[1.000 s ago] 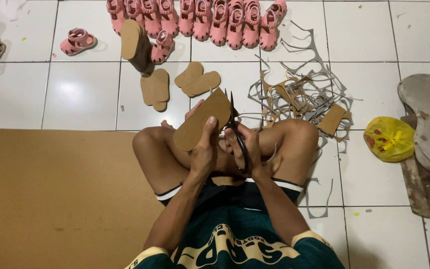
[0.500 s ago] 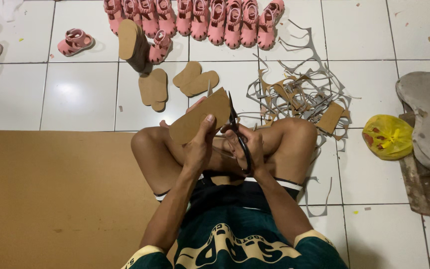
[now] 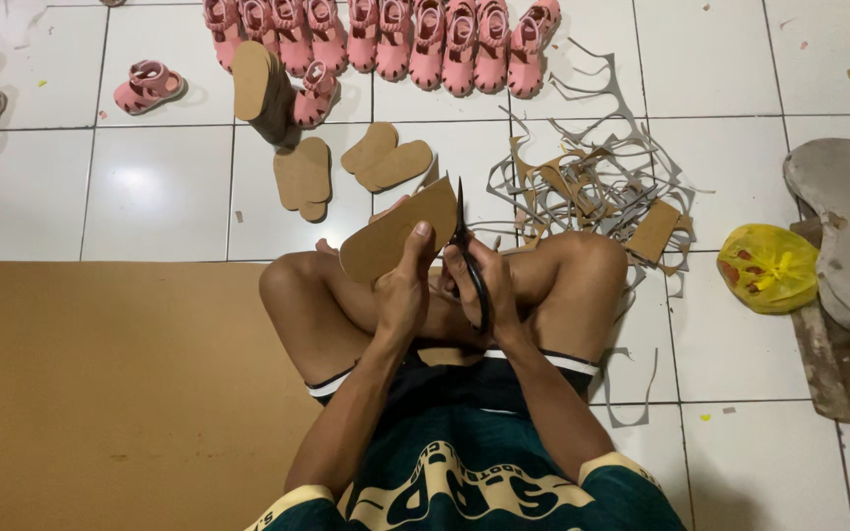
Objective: The person sits on the floor and uses scissors to cut a foot-shaped outline from a piece of cardboard. They rotate the cardboard and trim the edges to match the drawn shape, then place the finished piece on a nearby stack.
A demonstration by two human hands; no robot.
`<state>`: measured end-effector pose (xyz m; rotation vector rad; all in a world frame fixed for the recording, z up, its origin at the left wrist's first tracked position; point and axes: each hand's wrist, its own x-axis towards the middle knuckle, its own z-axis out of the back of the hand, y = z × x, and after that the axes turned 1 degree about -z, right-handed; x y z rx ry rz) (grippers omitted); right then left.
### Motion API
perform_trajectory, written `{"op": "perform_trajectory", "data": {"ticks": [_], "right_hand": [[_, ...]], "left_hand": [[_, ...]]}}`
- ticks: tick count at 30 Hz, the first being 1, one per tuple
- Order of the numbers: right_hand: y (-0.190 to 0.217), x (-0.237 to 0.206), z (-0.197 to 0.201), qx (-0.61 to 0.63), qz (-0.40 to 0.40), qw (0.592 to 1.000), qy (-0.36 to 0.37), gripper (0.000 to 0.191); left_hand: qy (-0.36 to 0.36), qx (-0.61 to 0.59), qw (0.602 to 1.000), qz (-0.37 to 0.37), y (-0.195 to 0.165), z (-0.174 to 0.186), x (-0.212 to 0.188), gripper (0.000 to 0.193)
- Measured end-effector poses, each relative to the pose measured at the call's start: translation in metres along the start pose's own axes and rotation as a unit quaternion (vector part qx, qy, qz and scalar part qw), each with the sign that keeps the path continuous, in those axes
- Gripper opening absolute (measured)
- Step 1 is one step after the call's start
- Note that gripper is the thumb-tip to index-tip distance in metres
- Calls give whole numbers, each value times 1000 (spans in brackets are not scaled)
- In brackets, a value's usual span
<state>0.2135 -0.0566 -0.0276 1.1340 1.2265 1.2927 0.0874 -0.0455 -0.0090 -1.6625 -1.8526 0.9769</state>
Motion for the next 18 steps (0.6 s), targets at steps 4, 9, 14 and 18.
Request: {"op": "perform_trajectory", "data": {"ticks": [4,9,14,18], "right_hand": [[-2,0,0,20,20,1000,6,54],[5,-4,0,5,16,1000,-7,53],[12,-6,-1,-11,24,1000,-10,54],[16,-8,1,-4,17,1000,2,55]], "left_hand": [[16,-21,1000,15,-5,0,-2,49],[30,-31,999,29,-11,6,1,50],[31,-36,998,33,-16,8,1,49],[39,-4,998,41,-20,14,3,47]]}}
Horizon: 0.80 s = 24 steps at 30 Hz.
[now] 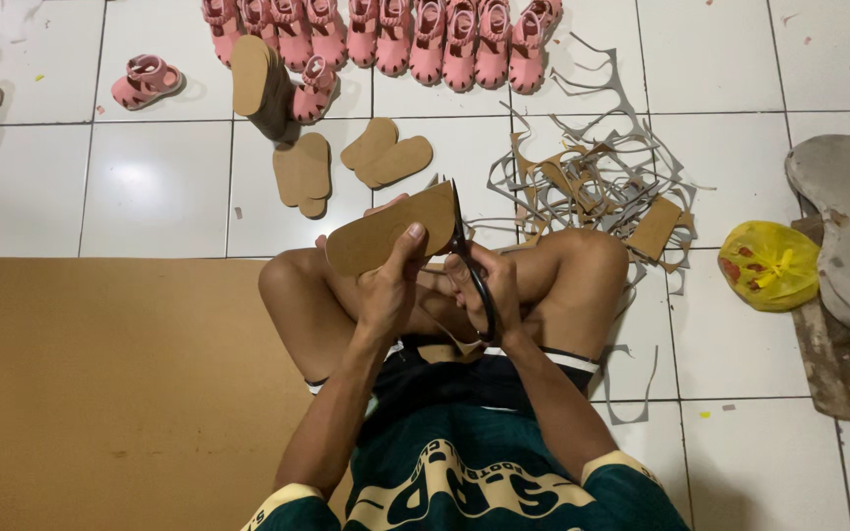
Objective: The person sits on the floor and uses scissors to cut a foot-shaped outline from a piece of cardboard. They rotate the cardboard and trim the edges to match the drawn shape, then place the finished piece on a nearby stack.
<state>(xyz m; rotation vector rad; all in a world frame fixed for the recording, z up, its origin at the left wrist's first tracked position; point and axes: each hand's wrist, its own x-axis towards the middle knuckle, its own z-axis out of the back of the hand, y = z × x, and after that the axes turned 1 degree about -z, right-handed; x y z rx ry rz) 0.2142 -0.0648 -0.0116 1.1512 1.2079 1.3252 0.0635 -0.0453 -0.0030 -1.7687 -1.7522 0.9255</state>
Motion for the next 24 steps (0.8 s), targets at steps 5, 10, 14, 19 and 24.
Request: {"op": "perform_trajectory", "data": {"ticks": [5,10,14,19,24], "right_hand": [[0,3,1,-33,-17,999,5,56],[-7,4,1,-23,-30,997,62,65],[-15,1,-2,-55,9,996,63,67],[-21,8,-9,-116,34,993,10,62],[-18,14,-10,-143,41,989,-4,62]], "left_hand": [[-38,-34,998,24,9,4,8,45],[-124,61,988,63,14,1,15,32],[-87,20,996,-19,9,0,19,25],[-70,62,995,-26,14,-2,10,24],[-76,49,995,-30,14,-5,2,22]]}}
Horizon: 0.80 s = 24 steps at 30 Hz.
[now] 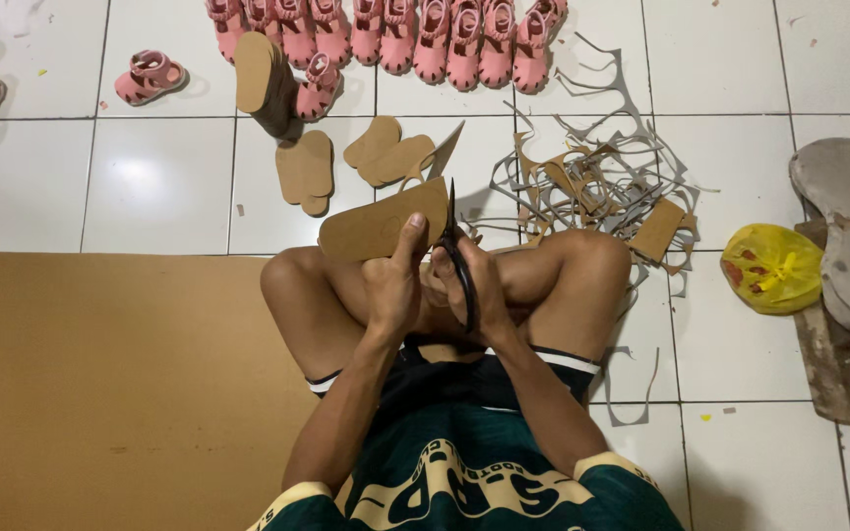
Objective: The person sits on the floor and uses scissors to cut a foot-shaped outline from a piece of cardboard. They rotate the cardboard and trim the edges to match the drawn shape, then place the finished piece on a nearby stack.
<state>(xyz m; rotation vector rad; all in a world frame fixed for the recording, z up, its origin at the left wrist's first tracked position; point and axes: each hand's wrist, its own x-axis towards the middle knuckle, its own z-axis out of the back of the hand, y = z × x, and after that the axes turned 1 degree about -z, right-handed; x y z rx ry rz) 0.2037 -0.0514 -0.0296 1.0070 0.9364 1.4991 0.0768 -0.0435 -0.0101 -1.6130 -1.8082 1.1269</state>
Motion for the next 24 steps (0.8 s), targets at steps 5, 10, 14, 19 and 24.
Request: {"op": "perform_trajectory", "data": {"ticks": [5,10,14,19,24], "right_hand": [[6,2,5,22,35,999,-3,64],[9,2,7,20,-2,1000,-2,64],[9,-1,8,151,-33,988,26,62],[8,-2,12,59,-10,998,8,59],[13,-3,15,94,-16,995,15,57]], "left_hand": [[22,26,999,5,-4,2,-3,21],[38,2,999,6,-2,7,-2,18],[-9,13,998,63,-5,10,0,15],[45,-2,998,38,-11,12,0,17],[37,12,997,68,-17,14,3,21]]}}
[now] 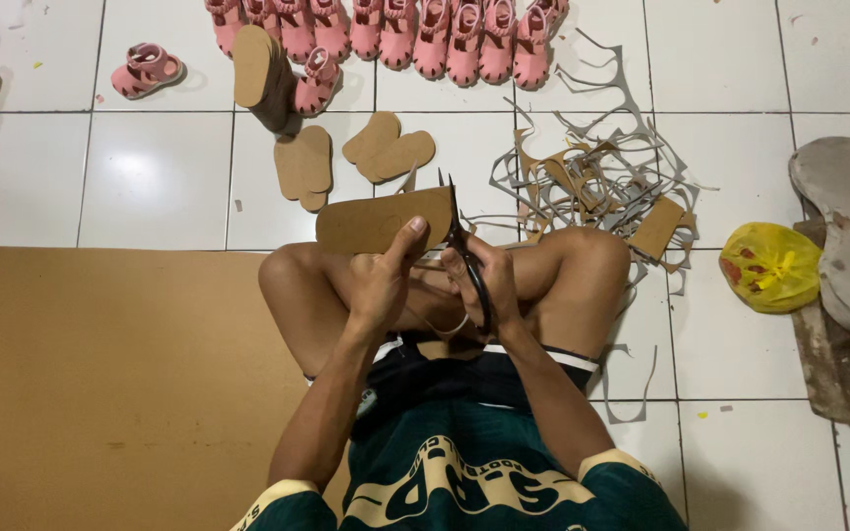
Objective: The person sits on the floor and uses scissors to cut a foot-shaped outline from a piece of cardboard. They rotate the cardboard and trim the edges to match the drawn shape, then place the finished piece on a nearby stack.
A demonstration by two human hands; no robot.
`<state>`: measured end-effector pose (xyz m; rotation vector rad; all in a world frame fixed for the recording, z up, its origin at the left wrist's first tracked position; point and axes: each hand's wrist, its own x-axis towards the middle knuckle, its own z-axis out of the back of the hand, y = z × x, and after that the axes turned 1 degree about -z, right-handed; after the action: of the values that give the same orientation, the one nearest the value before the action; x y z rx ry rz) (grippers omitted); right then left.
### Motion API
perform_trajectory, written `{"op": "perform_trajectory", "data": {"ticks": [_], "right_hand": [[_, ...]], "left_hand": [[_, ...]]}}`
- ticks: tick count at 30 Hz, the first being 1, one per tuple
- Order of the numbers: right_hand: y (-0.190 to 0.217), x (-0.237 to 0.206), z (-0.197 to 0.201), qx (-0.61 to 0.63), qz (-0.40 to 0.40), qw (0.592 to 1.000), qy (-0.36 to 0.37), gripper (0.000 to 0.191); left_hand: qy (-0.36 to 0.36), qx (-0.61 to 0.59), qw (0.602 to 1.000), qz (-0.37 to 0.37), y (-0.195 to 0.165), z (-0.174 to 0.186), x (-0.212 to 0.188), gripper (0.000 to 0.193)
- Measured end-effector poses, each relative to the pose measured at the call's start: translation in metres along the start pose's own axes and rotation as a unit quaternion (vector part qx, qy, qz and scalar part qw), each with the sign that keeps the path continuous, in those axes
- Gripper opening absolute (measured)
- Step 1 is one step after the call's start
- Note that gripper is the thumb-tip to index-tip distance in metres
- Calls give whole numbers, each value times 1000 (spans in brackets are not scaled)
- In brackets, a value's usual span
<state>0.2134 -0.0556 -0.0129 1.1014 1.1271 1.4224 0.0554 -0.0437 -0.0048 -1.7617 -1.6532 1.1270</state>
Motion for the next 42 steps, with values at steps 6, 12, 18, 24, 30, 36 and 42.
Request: {"op": "perform_trajectory", "data": {"ticks": [6,12,18,24,30,36,42], "right_hand": [[4,-1,1,-17,-10,1000,-2,59],[-2,0,7,-66,17,998,10,61],[-2,-2,8,-48,16,999,10,63],[2,-5,10,-39,8,999,22,64],[4,-7,5,-35,-21,999,21,61],[-3,-5,-2,-38,-18,999,5,59],[-9,-4,-1,-26,6,1000,7,59]], "left_hand": [[6,27,1000,4,-9,-2,0,27],[31,84,996,-12,-10,-2,-5,28],[39,88,995,-4,-17,-1,-4,29],[60,145,988,1,-29,5,-2,31],[52,108,993,0,-11,11,9,25],[22,-2,995,-93,10,-6,1,25],[37,91,988,-117,-2,-8,-2,24]]}}
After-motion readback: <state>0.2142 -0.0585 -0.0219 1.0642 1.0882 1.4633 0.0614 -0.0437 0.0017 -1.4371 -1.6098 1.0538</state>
